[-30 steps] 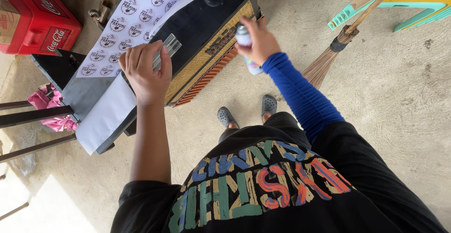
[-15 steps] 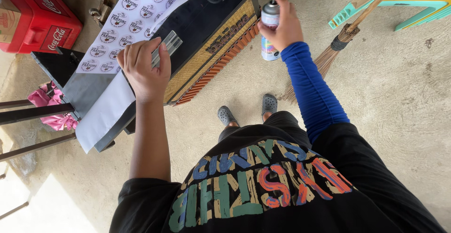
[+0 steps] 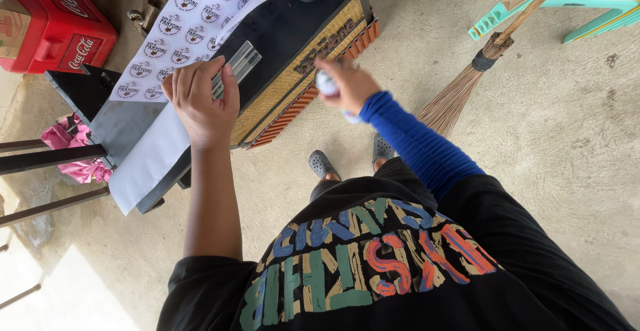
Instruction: The person uses a spray paint can to apply paint to a black metal cabinet and its attached wires. They move around the cabinet to cover different sides and edges, and briefly touch a chicken that walks into the frame.
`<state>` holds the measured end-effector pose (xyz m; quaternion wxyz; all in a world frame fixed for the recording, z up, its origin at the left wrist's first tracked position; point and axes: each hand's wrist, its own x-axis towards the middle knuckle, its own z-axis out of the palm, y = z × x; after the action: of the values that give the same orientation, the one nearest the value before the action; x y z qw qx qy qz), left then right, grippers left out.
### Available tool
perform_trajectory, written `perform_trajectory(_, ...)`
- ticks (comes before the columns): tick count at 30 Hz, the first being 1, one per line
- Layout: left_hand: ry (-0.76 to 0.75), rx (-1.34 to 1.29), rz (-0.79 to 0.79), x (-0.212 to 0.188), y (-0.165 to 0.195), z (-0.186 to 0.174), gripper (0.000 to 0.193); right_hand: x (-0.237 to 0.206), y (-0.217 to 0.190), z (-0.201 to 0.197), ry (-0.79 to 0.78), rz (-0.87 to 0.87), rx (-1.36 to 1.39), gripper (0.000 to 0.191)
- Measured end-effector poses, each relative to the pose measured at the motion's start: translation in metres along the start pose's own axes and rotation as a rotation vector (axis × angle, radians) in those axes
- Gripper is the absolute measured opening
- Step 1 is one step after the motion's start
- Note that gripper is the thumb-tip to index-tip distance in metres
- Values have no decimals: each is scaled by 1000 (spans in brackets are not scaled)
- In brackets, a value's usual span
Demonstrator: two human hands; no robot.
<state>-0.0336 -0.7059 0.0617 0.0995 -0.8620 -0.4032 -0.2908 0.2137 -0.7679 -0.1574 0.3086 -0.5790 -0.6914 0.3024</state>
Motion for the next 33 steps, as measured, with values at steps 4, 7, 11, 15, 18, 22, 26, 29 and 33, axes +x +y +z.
perform_trajectory(4, 23, -5, 7, -3, -4, 0, 5, -14, -17, 20, -43, -143, -114, 80)
perform_trajectory(7, 22, -4, -5, -7, -7, -2, 5, -11, -2, 12, 99, 0, -6, 79)
perform_trajectory(11, 20, 1, -29, -14, -11, -7, 5, 3, 28, -15, 408, -28, 10, 82)
perform_trajectory(15, 20, 6, -30, -21, -18, -14, 5, 13, 36, -34, 494, 18, 1, 77)
perform_trajectory(18, 30, 6, -30, -30, -24, -21, 5, 14, 17, -23, 384, 40, 1, 76)
perform_trajectory(22, 21, 16, -15, -39, -32, -31, 6, 7, -33, 26, 117, 105, -1, 76)
perform_trajectory(26, 34, 9, -2, -50, -45, -45, 7, -14, -63, 59, 144, -57, 6, 80)
perform_trajectory(29, 33, -12, -26, -69, -55, -59, 7, -21, -65, 62, 225, -42, 40, 82)
perform_trajectory(33, 27, -17, -14, -99, -75, -77, 7, -18, -58, 43, 371, -16, -50, 84)
